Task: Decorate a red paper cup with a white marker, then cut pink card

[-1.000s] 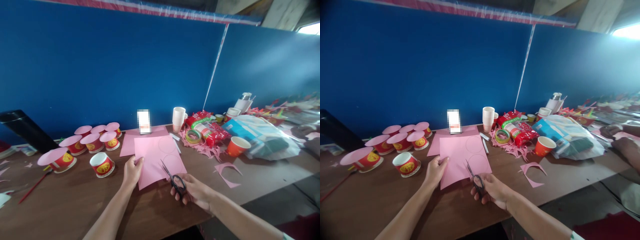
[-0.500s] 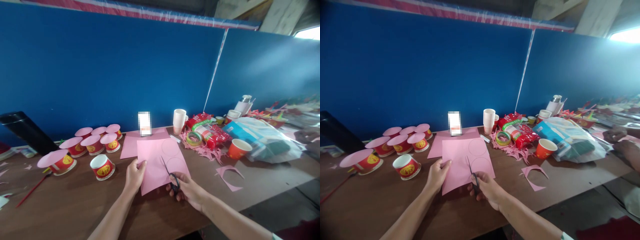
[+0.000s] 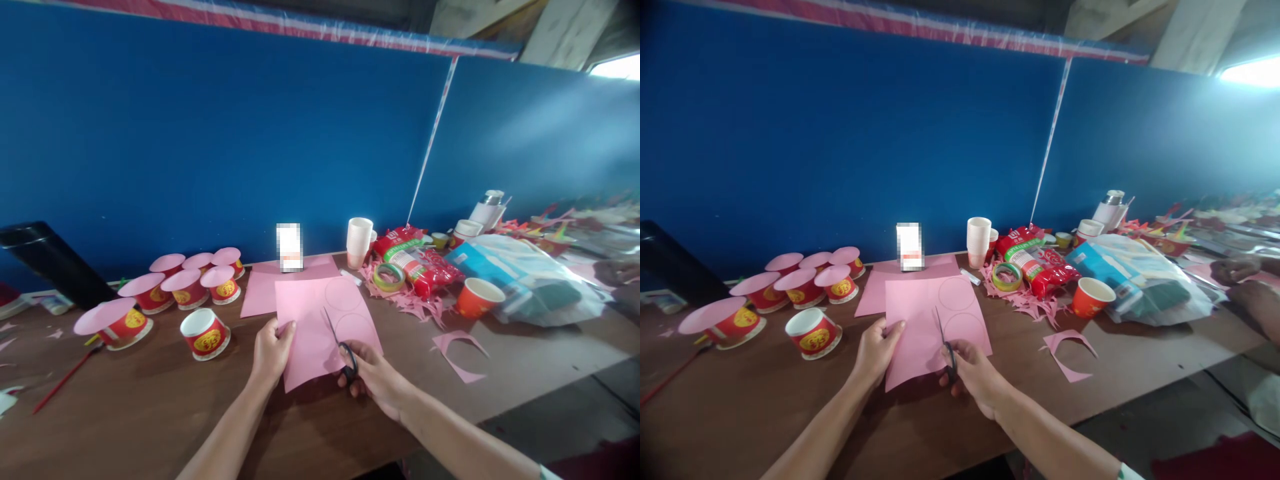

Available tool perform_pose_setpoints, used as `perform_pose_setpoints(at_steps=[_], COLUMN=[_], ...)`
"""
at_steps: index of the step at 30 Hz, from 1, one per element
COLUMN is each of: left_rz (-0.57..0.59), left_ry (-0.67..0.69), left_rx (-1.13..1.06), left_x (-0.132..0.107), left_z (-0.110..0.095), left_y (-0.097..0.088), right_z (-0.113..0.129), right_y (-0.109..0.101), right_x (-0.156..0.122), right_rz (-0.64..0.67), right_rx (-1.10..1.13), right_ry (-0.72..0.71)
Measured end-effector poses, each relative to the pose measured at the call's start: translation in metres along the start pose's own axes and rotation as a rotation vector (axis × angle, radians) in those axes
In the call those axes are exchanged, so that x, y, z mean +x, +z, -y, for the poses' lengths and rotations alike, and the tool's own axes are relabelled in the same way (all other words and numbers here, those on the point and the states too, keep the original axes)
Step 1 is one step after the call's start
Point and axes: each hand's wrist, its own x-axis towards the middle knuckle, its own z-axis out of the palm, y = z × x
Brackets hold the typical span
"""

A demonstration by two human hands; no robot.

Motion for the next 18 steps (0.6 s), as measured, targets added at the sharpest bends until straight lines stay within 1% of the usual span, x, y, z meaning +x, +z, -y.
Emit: perform_pose_setpoints(at_steps=[4, 9, 18], left_rz=[-0.003, 0.002, -0.011], left_ry=[0.000, 0.010, -0.029], left_rx=[-0.026, 0.016, -0.006], left_x=[0.0000, 0.0002, 0.0002], left_z=[0.0005, 0.0015, -0.0005], left_y=[0.0002, 0.0003, 0.0003], right_z=[0.0002, -0.0014, -0.0019], right_y=[0.0007, 0.0018, 0.0054], right_x=[-0.0004, -0.0005, -0.0009], right_rz=[-0.003, -0.017, -0.041], right_rx=[0.004, 0.020, 0.012], right_ry=[0.003, 0.000, -0.011])
